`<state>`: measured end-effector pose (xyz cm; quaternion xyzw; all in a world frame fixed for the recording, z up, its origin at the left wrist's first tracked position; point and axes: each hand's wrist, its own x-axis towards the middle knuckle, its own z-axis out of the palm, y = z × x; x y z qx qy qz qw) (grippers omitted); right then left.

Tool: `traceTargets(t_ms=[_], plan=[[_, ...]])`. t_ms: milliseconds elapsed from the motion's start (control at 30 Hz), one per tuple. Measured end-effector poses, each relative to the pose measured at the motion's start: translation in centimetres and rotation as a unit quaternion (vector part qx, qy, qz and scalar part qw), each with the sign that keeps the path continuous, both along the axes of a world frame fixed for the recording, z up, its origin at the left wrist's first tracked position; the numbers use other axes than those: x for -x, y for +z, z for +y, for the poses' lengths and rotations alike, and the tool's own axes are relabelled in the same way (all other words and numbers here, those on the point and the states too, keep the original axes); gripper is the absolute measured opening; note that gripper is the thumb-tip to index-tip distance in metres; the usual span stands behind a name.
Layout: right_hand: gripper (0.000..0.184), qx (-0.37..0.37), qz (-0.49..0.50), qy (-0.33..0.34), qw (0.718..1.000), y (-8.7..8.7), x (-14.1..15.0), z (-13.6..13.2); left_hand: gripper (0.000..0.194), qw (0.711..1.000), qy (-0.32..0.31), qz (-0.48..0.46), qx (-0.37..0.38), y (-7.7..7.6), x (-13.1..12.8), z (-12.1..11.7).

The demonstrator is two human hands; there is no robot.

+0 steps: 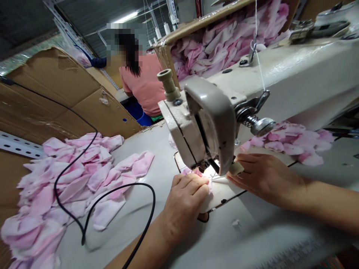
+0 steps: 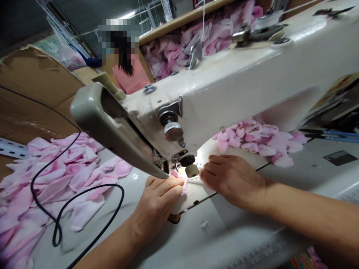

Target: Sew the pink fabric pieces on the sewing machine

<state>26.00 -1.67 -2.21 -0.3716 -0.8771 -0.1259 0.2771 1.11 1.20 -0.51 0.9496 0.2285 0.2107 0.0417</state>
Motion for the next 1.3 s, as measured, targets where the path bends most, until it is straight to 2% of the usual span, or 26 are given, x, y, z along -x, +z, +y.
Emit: traceTargets(t_ms=[233,433,667,767,867,967,1100,1200,1300], plan=[[0.032,0.018,0.024,-0.002,1.0,-0.2,0.0,0.1,0.017,1.0,0.0,-0.005,0.017,-0.1,0.3,-0.1],[0.034,0.03,0.037,-0.002,0.999,-0.3,0.0,-0.1,0.006,0.999,0.007,0.007,0.037,-0.2,0.6,-0.1],[0.041,0.055,0.023,-0.007,0.998,0.1,0.2,0.1,0.013,0.999,0.017,0.017,0.035,-0.3,0.7,0.0],[0.034,0.072,0.012,-0.008,0.997,0.1,0.1,0.4,0.01,0.998,0.029,0.036,0.051,-0.4,0.7,0.2],[0.024,0.057,0.014,-0.007,0.998,0.0,0.0,0.8,0.01,0.996,0.034,0.04,0.066,-0.4,0.6,0.4],[0.022,0.039,0.001,-0.007,0.999,0.1,-0.1,1.2,0.02,0.994,0.042,0.053,0.081,-0.2,0.6,0.5],[0.019,0.098,0.008,-0.025,0.995,0.3,0.0,1.4,0.037,0.992,0.047,0.076,0.09,0.2,0.4,0.5],[0.019,0.118,0.01,-0.033,0.992,0.3,0.0,1.3,0.034,0.992,0.044,0.075,0.086,0.3,0.3,0.5],[0.026,0.098,0.003,-0.029,0.995,0.2,0.1,1.3,0.023,0.994,0.038,0.064,0.076,0.3,0.2,0.5]])
